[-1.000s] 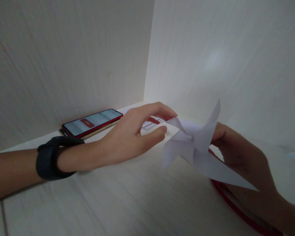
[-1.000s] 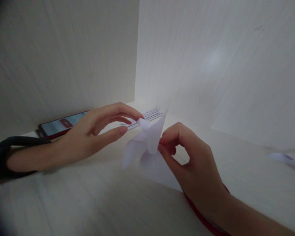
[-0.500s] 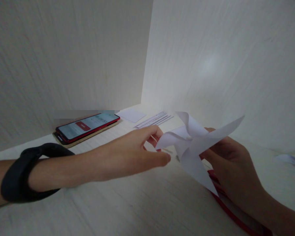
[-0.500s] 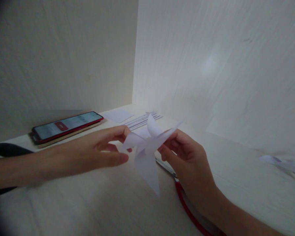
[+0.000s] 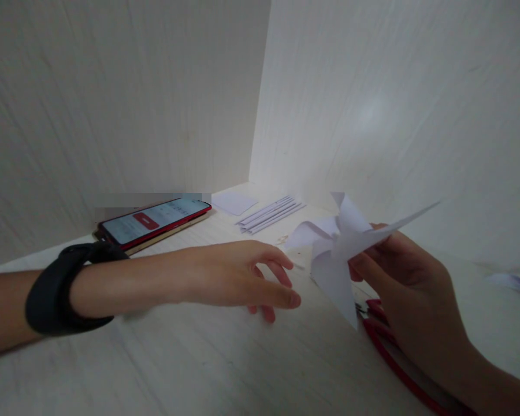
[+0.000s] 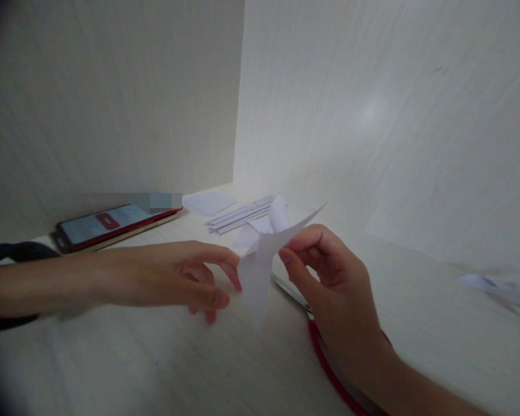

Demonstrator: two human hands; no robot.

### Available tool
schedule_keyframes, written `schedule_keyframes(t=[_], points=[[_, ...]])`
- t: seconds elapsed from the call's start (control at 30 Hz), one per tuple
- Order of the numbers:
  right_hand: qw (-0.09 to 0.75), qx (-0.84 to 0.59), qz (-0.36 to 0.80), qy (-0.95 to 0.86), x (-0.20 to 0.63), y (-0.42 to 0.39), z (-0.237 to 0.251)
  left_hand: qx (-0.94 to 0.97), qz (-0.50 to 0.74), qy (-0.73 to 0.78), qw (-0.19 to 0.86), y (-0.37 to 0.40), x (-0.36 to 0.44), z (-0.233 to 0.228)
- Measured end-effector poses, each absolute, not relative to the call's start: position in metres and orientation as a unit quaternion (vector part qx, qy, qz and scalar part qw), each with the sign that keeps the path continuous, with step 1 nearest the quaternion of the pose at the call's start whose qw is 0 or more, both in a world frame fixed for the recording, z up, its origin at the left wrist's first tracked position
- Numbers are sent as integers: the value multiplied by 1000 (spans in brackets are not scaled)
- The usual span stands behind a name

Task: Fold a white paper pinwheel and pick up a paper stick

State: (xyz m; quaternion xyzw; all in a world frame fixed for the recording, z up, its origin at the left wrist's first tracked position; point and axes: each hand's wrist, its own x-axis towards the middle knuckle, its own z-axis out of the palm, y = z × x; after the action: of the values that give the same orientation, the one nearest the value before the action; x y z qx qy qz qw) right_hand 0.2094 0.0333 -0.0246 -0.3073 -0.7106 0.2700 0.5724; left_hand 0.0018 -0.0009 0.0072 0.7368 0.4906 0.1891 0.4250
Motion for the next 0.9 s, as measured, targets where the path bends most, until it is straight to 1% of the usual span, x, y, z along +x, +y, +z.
schedule_keyframes(t=[0.13, 0.33, 0.57, 0.9], points=[[563, -318, 262, -716, 210, 31, -23, 748, 175, 476, 427, -4, 2, 13], [522, -342, 265, -735, 207, 24, -19, 775, 196, 439, 411, -2, 2, 17], [492, -357, 258, -751, 201, 21, -15, 772, 253, 480, 332, -1, 2, 13], [449, -383, 257, -765, 199, 22, -16, 748, 293, 489, 339, 3, 2, 6]])
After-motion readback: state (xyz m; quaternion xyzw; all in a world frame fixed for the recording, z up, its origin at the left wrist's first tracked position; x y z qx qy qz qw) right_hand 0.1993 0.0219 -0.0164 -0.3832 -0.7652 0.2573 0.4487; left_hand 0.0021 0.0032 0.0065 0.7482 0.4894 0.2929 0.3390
